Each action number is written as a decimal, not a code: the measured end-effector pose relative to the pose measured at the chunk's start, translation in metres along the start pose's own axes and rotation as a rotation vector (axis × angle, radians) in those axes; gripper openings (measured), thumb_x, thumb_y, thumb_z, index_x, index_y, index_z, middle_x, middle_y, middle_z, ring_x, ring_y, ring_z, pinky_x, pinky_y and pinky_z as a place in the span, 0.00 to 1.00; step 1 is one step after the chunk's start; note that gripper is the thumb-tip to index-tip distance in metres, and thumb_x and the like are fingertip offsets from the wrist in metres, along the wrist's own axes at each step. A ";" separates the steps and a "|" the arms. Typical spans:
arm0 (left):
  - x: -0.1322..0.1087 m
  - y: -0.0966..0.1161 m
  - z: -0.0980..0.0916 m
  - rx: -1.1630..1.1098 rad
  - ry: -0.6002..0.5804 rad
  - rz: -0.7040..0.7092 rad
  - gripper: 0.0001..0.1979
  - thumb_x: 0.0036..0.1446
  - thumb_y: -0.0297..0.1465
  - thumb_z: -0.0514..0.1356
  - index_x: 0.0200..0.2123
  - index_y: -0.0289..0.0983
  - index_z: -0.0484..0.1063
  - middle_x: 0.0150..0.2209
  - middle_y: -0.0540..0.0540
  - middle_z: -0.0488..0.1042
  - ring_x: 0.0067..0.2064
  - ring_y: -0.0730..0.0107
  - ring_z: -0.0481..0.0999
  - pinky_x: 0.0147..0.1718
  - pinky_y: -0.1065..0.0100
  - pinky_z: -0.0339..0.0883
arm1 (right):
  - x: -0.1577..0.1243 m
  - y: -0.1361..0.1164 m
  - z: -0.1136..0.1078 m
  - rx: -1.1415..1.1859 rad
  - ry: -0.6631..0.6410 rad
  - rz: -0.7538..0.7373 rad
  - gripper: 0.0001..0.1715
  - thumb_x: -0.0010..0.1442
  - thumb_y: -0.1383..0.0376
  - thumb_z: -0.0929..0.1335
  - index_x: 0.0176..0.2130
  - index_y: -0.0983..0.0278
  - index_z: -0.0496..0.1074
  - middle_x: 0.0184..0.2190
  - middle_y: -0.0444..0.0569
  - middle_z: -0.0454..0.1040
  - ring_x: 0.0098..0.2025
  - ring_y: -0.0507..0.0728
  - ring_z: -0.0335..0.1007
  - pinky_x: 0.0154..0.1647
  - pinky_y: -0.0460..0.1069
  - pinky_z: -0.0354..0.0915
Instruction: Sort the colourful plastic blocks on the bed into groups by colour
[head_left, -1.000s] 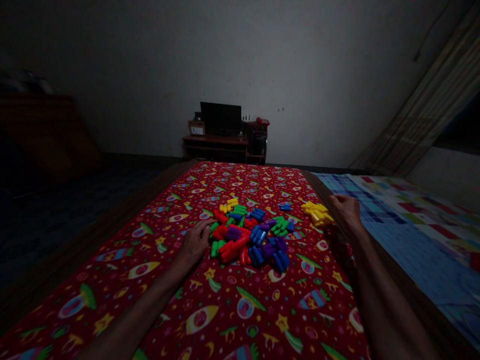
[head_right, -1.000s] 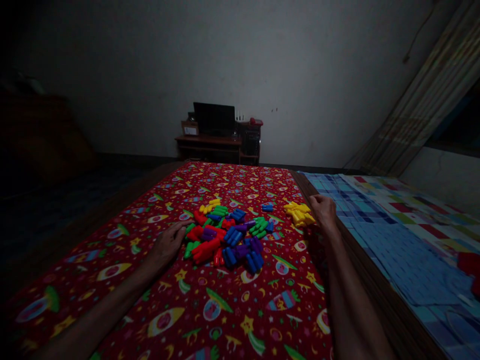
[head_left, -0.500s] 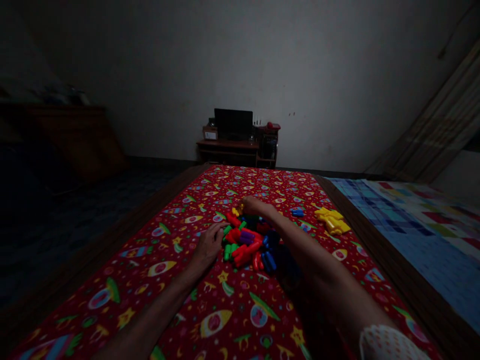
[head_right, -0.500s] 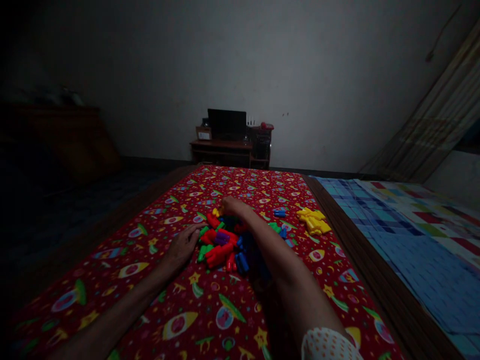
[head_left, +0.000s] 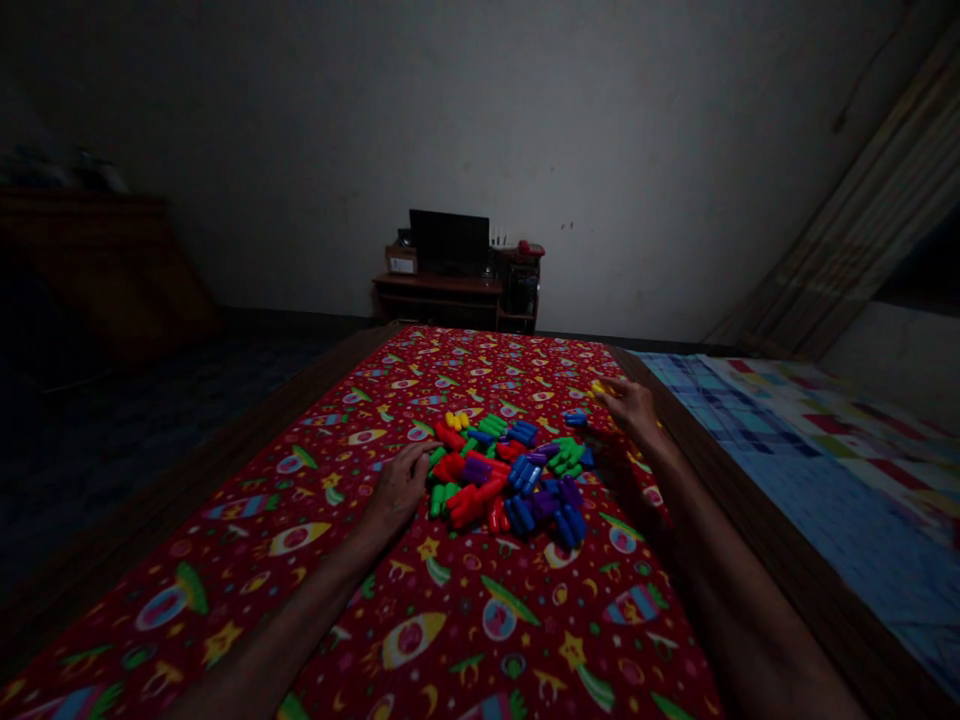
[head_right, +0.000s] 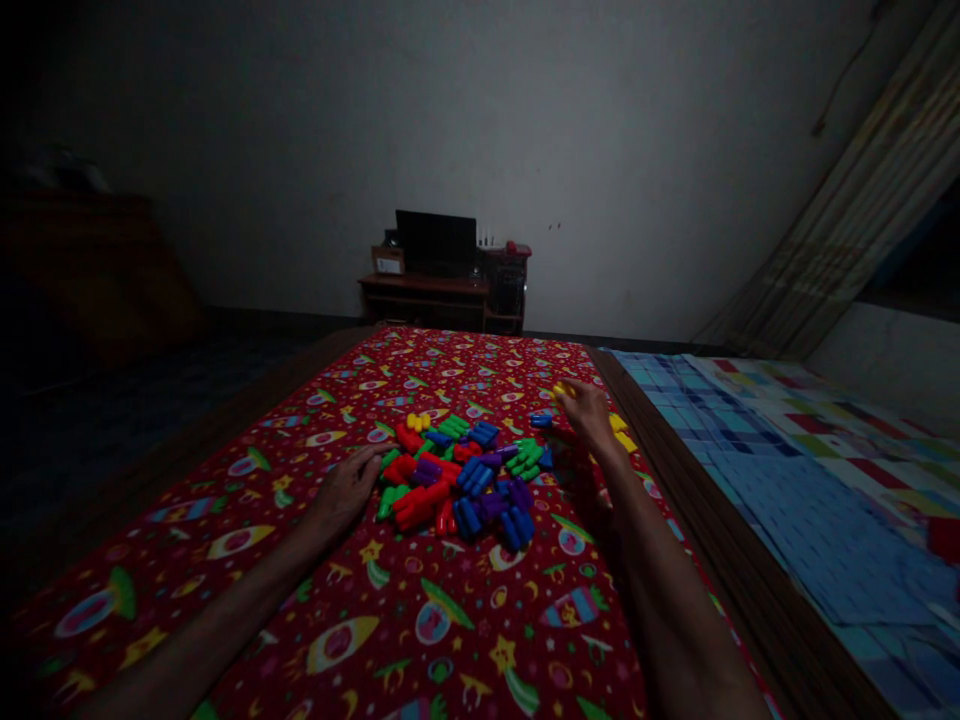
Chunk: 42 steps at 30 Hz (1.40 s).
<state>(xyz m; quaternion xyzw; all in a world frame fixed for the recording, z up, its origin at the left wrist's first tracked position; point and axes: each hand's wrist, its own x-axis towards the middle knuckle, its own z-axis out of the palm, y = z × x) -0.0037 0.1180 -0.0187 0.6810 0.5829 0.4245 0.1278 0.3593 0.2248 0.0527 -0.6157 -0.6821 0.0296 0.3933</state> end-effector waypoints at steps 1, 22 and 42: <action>0.000 0.000 0.000 0.006 0.004 -0.001 0.22 0.57 0.38 0.45 0.44 0.36 0.75 0.47 0.42 0.77 0.48 0.61 0.75 0.50 0.60 0.68 | -0.004 0.018 -0.013 -0.015 0.062 0.068 0.21 0.53 0.62 0.68 0.46 0.68 0.78 0.42 0.58 0.79 0.42 0.62 0.76 0.44 0.52 0.69; 0.001 0.000 0.000 0.000 0.005 -0.014 0.22 0.57 0.37 0.45 0.43 0.36 0.75 0.47 0.41 0.77 0.49 0.60 0.75 0.51 0.58 0.67 | -0.010 -0.007 -0.015 0.289 -0.054 0.108 0.21 0.55 0.59 0.65 0.44 0.67 0.78 0.33 0.53 0.81 0.35 0.58 0.78 0.37 0.50 0.71; -0.001 0.005 -0.004 -0.012 -0.019 -0.023 0.23 0.58 0.38 0.45 0.44 0.35 0.75 0.48 0.41 0.77 0.50 0.60 0.75 0.51 0.59 0.67 | -0.005 -0.136 0.084 0.182 -0.364 -0.359 0.20 0.61 0.68 0.62 0.51 0.70 0.73 0.43 0.56 0.79 0.42 0.57 0.75 0.44 0.47 0.67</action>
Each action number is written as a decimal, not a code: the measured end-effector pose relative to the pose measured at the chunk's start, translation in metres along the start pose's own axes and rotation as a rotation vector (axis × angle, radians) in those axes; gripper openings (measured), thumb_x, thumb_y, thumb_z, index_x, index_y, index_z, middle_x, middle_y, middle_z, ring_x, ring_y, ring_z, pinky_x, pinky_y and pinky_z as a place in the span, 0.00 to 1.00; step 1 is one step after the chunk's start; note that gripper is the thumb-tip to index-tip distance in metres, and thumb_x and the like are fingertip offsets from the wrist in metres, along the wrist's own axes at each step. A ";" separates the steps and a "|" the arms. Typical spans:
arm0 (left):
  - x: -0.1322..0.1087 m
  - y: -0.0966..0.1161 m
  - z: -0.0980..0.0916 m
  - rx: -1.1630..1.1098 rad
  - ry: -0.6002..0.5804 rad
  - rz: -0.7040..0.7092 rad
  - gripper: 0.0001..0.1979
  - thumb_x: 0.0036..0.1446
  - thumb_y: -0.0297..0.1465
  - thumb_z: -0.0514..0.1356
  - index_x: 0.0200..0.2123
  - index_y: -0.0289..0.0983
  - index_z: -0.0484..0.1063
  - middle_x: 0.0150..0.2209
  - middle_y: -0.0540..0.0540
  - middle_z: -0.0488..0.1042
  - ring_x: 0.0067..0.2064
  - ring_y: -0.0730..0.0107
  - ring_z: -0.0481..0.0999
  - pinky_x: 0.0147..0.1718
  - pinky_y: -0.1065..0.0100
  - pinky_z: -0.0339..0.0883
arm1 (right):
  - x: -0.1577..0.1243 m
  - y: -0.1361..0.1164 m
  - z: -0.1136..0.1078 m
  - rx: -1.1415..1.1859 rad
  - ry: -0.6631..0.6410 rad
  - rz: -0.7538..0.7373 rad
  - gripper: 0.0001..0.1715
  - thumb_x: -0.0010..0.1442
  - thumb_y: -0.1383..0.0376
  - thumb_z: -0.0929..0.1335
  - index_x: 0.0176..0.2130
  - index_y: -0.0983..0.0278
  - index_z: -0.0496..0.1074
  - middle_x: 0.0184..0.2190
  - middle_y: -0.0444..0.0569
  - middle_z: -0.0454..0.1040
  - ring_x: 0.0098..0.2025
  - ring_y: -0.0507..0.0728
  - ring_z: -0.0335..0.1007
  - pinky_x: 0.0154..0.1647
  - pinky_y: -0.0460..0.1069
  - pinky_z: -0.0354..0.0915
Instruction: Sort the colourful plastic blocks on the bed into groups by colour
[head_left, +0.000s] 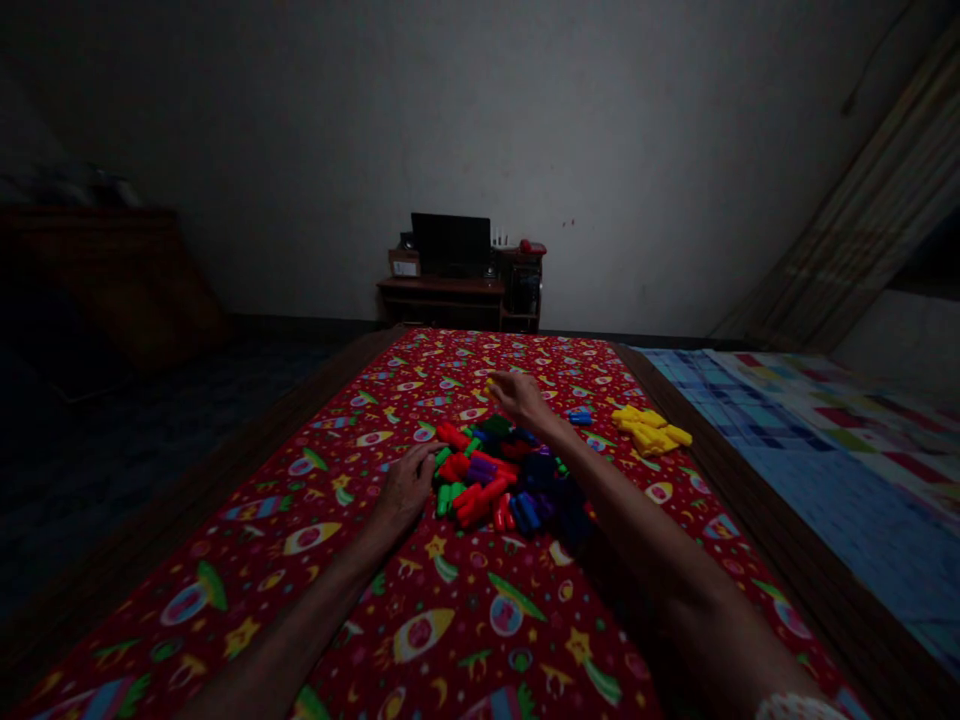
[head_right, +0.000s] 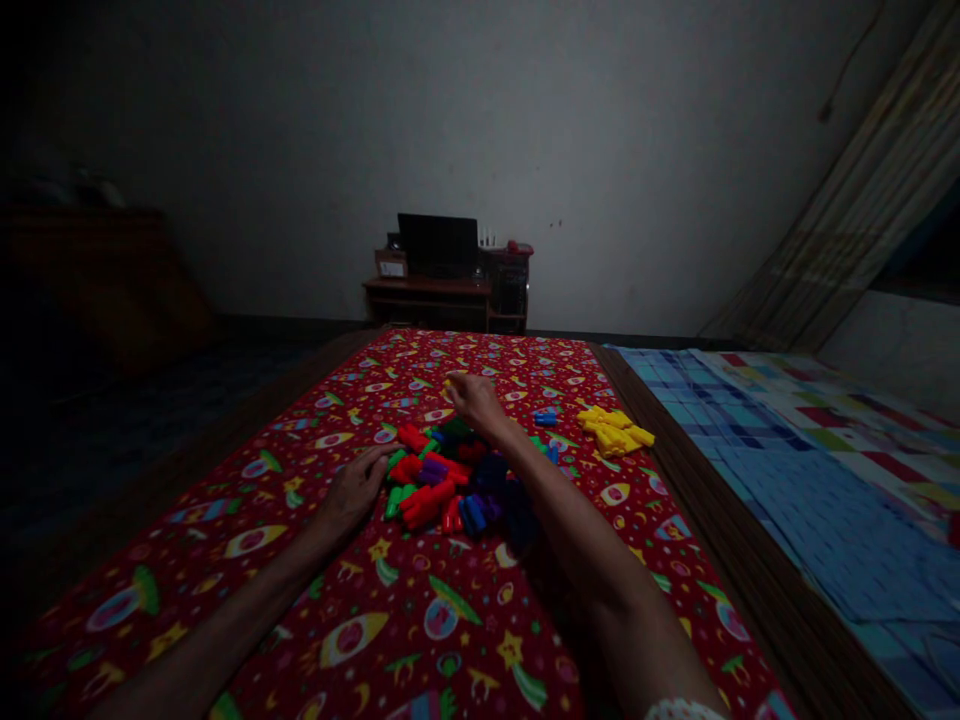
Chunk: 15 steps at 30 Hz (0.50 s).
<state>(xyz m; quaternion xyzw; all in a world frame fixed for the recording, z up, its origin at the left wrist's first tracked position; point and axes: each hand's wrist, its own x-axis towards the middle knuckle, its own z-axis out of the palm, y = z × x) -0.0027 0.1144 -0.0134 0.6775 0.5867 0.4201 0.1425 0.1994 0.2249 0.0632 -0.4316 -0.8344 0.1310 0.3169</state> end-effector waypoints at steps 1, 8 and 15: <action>0.000 0.000 0.000 0.002 0.000 -0.001 0.23 0.58 0.38 0.45 0.44 0.35 0.75 0.48 0.41 0.77 0.50 0.60 0.75 0.51 0.58 0.67 | -0.007 0.010 -0.015 0.034 0.085 0.026 0.20 0.62 0.66 0.62 0.50 0.69 0.74 0.44 0.55 0.79 0.43 0.57 0.75 0.45 0.49 0.67; 0.002 -0.003 0.002 0.013 0.013 0.002 0.23 0.57 0.39 0.45 0.44 0.35 0.75 0.48 0.41 0.77 0.49 0.60 0.75 0.51 0.59 0.67 | -0.076 0.100 -0.113 0.067 0.417 0.326 0.20 0.54 0.61 0.65 0.42 0.68 0.79 0.40 0.54 0.80 0.41 0.61 0.77 0.45 0.53 0.70; 0.003 -0.004 0.001 0.035 0.013 0.005 0.22 0.57 0.39 0.46 0.43 0.36 0.75 0.47 0.41 0.77 0.49 0.59 0.75 0.50 0.59 0.68 | -0.119 0.156 -0.141 -0.116 0.331 0.542 0.21 0.51 0.64 0.65 0.40 0.68 0.80 0.37 0.55 0.81 0.38 0.62 0.78 0.40 0.52 0.71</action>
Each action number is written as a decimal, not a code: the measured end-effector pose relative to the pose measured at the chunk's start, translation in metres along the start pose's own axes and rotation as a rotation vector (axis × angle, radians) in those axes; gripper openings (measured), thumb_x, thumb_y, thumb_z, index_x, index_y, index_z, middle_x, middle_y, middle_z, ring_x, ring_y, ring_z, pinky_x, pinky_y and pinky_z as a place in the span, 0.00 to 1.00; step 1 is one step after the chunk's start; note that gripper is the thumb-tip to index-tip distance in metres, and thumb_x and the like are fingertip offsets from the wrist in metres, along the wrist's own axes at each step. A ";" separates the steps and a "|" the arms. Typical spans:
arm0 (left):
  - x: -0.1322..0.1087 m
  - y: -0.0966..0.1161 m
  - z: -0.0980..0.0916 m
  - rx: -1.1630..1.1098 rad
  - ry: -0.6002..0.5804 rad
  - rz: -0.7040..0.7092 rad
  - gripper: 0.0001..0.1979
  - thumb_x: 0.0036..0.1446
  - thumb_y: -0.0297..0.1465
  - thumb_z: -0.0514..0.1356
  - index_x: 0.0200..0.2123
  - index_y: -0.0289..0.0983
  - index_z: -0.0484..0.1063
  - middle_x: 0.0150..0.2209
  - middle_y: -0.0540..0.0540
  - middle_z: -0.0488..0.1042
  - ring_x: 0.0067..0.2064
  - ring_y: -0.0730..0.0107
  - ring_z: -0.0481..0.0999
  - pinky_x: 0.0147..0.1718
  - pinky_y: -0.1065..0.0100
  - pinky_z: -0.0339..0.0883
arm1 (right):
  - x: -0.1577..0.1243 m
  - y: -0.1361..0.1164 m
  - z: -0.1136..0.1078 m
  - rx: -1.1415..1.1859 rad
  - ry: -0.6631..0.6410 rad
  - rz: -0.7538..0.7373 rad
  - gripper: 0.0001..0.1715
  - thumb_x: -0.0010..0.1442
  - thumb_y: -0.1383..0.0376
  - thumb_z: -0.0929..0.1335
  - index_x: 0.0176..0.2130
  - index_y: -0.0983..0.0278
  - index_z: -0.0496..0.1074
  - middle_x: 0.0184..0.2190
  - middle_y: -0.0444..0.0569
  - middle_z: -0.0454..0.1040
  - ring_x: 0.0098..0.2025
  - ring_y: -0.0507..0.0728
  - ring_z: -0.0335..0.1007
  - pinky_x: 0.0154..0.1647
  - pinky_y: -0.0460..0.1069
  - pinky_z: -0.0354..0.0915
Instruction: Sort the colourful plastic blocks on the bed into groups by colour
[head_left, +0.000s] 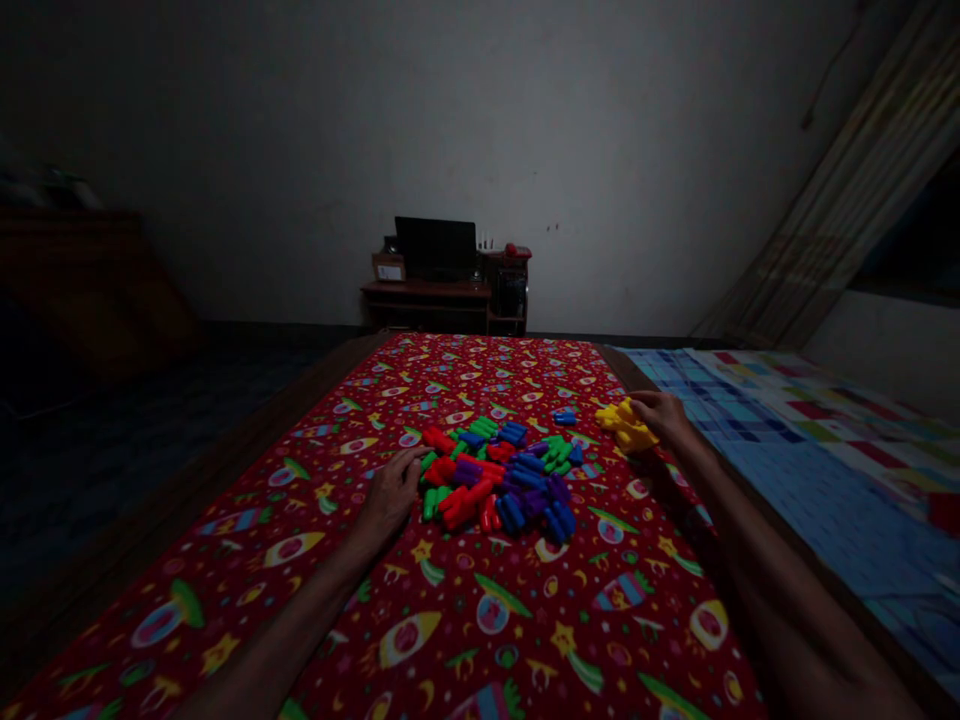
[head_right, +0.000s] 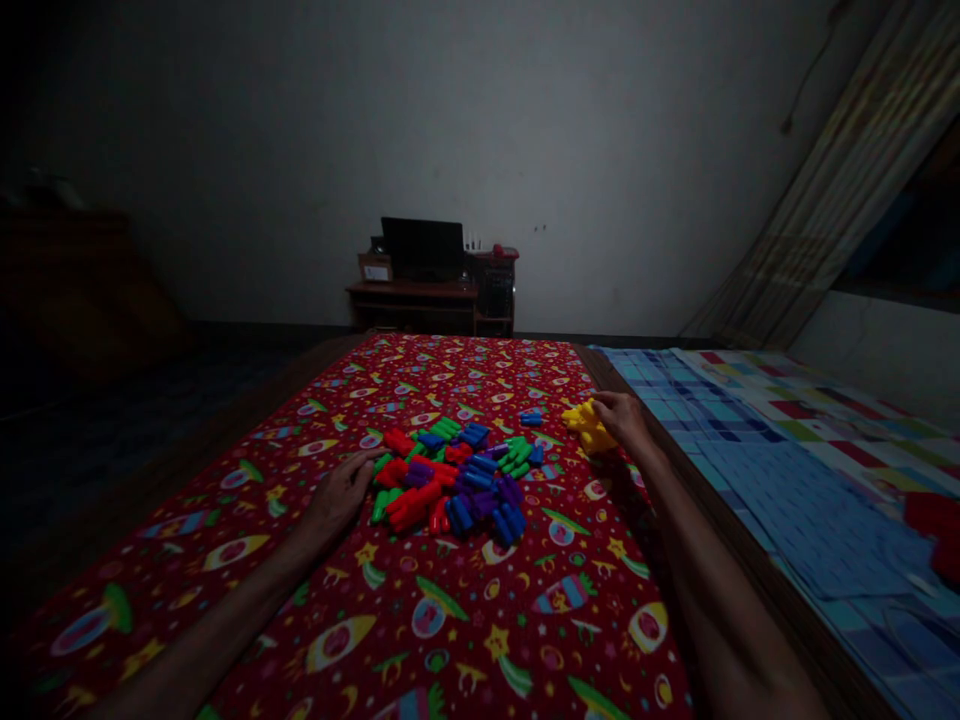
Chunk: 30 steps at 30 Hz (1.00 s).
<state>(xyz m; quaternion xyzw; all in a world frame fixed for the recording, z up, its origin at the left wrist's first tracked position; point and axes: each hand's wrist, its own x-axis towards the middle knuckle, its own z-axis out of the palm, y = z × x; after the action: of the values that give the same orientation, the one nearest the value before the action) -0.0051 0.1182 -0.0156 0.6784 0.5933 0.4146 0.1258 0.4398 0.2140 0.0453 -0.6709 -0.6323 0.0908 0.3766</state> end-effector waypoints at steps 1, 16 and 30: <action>0.000 0.000 0.000 0.000 0.001 -0.003 0.23 0.57 0.39 0.46 0.43 0.35 0.75 0.47 0.40 0.77 0.49 0.59 0.75 0.50 0.58 0.68 | -0.001 0.004 0.000 -0.037 -0.007 0.000 0.20 0.51 0.64 0.65 0.40 0.68 0.80 0.37 0.55 0.81 0.38 0.62 0.78 0.40 0.52 0.71; 0.000 -0.004 0.003 -0.032 0.016 0.019 0.21 0.56 0.37 0.47 0.44 0.37 0.75 0.47 0.42 0.77 0.48 0.61 0.75 0.51 0.59 0.68 | -0.007 0.040 -0.009 -0.135 0.243 0.030 0.23 0.55 0.56 0.61 0.33 0.67 0.79 0.30 0.56 0.80 0.37 0.62 0.76 0.39 0.52 0.68; -0.001 0.000 0.001 -0.017 -0.001 -0.001 0.23 0.57 0.38 0.46 0.44 0.36 0.75 0.48 0.41 0.77 0.49 0.59 0.75 0.51 0.58 0.68 | -0.023 0.032 0.009 0.024 0.127 0.034 0.42 0.62 0.42 0.50 0.45 0.69 0.74 0.47 0.64 0.75 0.50 0.65 0.71 0.52 0.55 0.64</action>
<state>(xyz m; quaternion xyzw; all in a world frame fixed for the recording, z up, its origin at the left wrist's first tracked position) -0.0049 0.1177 -0.0166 0.6771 0.5901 0.4193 0.1320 0.4550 0.1992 0.0106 -0.6813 -0.5944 0.0619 0.4226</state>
